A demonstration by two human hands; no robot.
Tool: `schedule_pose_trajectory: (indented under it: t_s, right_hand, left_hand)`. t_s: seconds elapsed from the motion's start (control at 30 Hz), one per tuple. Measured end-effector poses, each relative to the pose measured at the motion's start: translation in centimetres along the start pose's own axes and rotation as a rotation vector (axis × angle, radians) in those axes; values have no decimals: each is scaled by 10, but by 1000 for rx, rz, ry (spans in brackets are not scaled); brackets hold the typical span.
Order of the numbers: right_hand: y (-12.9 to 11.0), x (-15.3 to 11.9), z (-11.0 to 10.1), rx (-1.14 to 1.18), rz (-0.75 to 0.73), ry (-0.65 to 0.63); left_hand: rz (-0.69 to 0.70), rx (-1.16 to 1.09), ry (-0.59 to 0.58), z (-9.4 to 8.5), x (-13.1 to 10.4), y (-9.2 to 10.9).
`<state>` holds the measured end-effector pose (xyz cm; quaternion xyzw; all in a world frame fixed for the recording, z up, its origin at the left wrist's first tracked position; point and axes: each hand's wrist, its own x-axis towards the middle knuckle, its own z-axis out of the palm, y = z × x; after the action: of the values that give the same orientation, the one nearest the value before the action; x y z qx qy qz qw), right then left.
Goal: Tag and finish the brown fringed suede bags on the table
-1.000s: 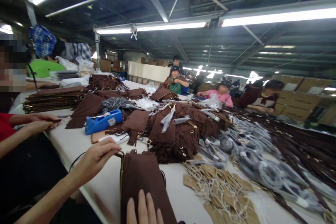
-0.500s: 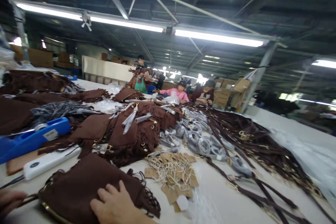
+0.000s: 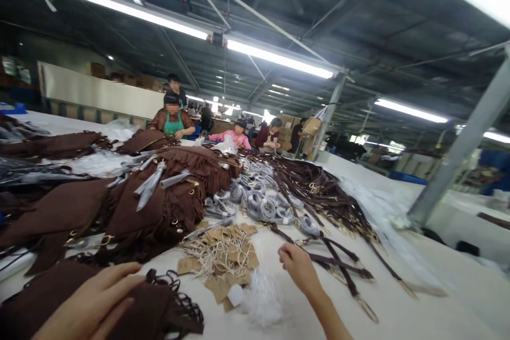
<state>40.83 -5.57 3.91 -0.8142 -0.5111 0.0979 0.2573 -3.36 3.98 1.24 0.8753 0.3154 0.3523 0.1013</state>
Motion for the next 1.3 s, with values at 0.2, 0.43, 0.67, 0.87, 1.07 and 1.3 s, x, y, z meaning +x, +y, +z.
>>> schedule_pose_trajectory:
  t_s: [0.2,0.43,0.67,0.87,1.07,1.3]
  right_hand:
    - [32,-7,16,-115,134,-94]
    - [35,-11,16,-347,91,-64]
    - [33,-10,35,-515,65,-119]
    - [25,6,27,-556,75,-208]
    - [13,17,23,-589,73,-279]
    - [11,11,33,-669,27,-217]
  left_hand:
    - [174,12,-470,88,118,131]
    - [268,-43,-583,202,143,161]
    - [241,-61,-587,223,132,143]
    - [212,-80,-562,228,128,143]
    - [191,-87,-582,229,130,143]
    - [170,-128,-586,228,130,141]
